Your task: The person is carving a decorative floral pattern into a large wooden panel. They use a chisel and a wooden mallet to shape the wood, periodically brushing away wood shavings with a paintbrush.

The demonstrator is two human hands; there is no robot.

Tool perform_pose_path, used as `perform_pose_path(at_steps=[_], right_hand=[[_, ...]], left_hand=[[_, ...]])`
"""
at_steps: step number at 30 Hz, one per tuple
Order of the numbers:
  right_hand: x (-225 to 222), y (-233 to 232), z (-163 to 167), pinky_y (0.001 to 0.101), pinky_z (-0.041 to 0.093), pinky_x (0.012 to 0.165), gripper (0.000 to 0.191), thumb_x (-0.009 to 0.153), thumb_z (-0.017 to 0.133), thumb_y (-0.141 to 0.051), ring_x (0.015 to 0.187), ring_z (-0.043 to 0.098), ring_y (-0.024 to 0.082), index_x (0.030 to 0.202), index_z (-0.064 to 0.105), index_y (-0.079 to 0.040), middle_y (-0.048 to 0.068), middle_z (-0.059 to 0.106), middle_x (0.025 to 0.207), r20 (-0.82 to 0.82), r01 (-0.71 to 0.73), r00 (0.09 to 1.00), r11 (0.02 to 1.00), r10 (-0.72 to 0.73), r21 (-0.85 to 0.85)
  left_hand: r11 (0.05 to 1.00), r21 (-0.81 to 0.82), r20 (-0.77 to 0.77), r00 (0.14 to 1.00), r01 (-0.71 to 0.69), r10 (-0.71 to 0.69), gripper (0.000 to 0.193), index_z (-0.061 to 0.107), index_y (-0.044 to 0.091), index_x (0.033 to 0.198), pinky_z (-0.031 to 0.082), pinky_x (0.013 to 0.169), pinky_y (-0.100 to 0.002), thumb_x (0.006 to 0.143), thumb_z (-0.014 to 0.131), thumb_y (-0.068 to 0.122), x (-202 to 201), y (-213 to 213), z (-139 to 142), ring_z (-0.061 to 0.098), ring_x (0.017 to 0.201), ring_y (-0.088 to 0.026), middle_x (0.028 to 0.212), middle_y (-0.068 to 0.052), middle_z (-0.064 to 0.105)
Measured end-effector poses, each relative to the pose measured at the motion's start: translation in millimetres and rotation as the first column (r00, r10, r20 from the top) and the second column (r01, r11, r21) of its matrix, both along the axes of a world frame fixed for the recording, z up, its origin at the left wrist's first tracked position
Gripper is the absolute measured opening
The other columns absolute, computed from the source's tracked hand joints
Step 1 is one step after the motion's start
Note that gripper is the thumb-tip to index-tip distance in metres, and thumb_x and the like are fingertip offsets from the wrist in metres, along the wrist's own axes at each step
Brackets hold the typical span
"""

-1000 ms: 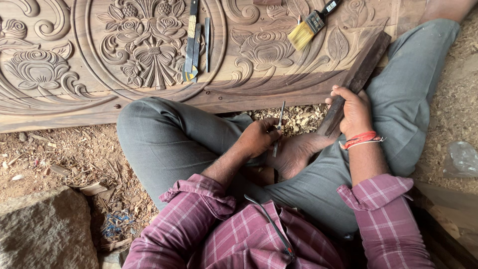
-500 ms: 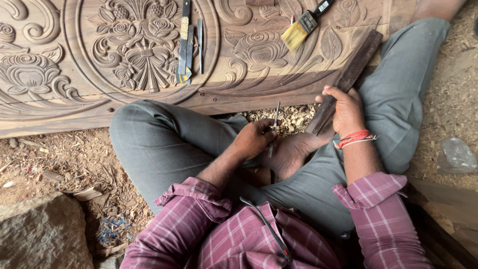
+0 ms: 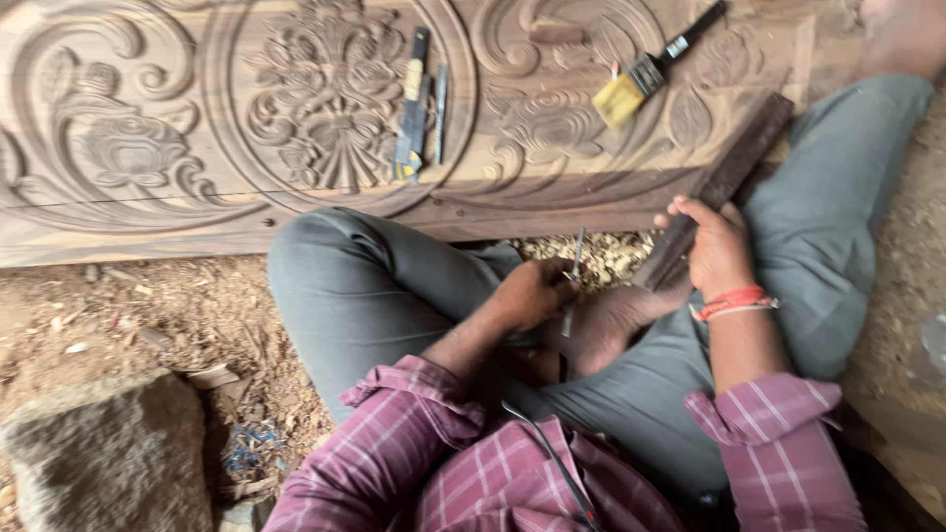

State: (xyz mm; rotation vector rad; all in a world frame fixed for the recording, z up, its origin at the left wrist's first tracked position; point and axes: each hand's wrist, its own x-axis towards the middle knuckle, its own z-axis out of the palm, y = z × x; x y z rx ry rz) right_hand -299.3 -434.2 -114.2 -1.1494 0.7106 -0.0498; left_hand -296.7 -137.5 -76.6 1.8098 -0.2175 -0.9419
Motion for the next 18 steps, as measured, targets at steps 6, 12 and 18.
perform_pose_path(at_steps=[6, 12, 18], right_hand=[[3.8, -3.1, -4.5, 0.0366, 0.062, 0.071, 0.013, 0.093, 0.073, -0.006, 0.077, 0.071, 0.023, 0.102, 0.063, -0.005, 0.007, 0.069, 0.090, -0.010, 0.000, 1.000, 1.000, 0.000, -0.020], [4.0, 1.0, 2.1, 0.0355, 0.060, 0.066, 0.018, 0.088, 0.075, -0.006, 0.074, 0.071, 0.022, 0.100, 0.063, -0.006, 0.006, 0.068, 0.088, -0.032, -0.006, 0.999, 0.998, 0.004, -0.062], [4.0, 6.0, 13.6, 0.0324, 0.058, 0.062, 0.024, 0.078, 0.076, -0.002, 0.068, 0.071, 0.022, 0.098, 0.063, -0.007, 0.006, 0.070, 0.085, -0.011, 0.051, 0.999, 0.995, -0.052, -0.086]], left_hand=[[0.992, -0.107, -0.269, 0.962, -0.064, 0.033, 0.040, 0.062, 0.000, 0.133, 0.059, 0.064, -0.028, 0.096, 0.062, 0.016, 3.6, -3.1, 3.6, 0.070, 0.068, -0.012, 0.087, -0.007, 0.078], [0.991, -0.111, -0.304, 0.952, -0.068, 0.031, 0.040, 0.061, 0.000, 0.135, 0.058, 0.062, -0.028, 0.098, 0.059, 0.014, 3.8, -2.9, 7.4, 0.069, 0.066, -0.011, 0.085, -0.006, 0.077], [0.996, -0.087, -0.239, 0.971, -0.006, -0.015, 0.027, 0.069, 0.000, 0.114, 0.059, 0.062, -0.030, 0.097, 0.058, 0.018, 3.1, -5.1, 10.8, 0.069, 0.071, -0.012, 0.086, -0.005, 0.076]])
